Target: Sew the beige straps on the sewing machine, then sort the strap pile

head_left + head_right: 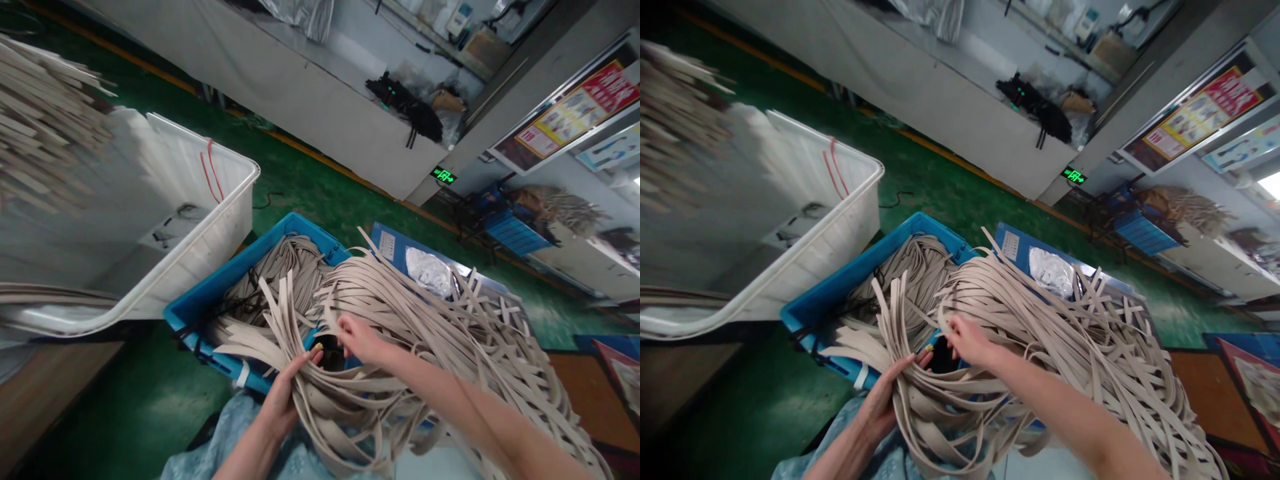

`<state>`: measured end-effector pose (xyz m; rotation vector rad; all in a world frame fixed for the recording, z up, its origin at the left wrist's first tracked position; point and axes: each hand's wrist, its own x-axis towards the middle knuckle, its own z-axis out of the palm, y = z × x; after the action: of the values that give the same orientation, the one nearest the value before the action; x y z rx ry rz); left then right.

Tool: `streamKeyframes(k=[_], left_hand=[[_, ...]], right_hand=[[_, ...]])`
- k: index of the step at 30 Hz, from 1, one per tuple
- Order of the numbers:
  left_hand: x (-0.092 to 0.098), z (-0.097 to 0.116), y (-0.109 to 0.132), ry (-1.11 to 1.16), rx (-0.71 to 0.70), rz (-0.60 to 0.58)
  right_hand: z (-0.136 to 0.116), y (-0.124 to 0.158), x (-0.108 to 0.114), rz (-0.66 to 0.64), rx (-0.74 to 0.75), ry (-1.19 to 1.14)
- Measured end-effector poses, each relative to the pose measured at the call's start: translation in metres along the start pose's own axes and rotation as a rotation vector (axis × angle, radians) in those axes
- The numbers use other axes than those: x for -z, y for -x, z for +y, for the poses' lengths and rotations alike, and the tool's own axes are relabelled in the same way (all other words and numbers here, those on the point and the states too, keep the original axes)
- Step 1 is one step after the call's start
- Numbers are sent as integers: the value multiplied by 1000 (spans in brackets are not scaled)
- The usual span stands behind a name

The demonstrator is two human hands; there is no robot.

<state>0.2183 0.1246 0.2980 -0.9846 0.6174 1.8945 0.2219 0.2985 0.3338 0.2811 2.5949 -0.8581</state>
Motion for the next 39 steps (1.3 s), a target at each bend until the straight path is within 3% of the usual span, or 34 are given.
streamKeyframes(k=[4, 7, 12, 17, 21, 25, 28, 31, 35, 39], left_hand=[[2, -7, 0, -22, 31, -107], [7, -13, 3, -16, 20, -89], [10, -16, 5, -34, 71, -53], [6, -11, 6, -12, 121, -119], [5, -6, 6, -43, 111, -108], [4, -5, 7, -76, 49, -56], [4, -5, 8, -88, 23, -18], [7, -6, 6, -95, -2, -38], [13, -8, 1, -103, -20, -42], [17, -11, -1, -86, 74, 9]], right_hand=[[3, 40, -36, -159, 189, -82], [14, 62, -43, -181, 248, -20], [32, 80, -14, -354, 220, 241], [51, 86, 17, -597, 186, 545], [60, 81, 20, -669, 74, 806], [51, 63, 19, -728, 125, 743], [41, 49, 18, -726, 188, 641], [38, 48, 5, -661, 200, 707], [41, 63, -17, -572, 371, 875], [37, 80, -16, -495, 545, 919]])
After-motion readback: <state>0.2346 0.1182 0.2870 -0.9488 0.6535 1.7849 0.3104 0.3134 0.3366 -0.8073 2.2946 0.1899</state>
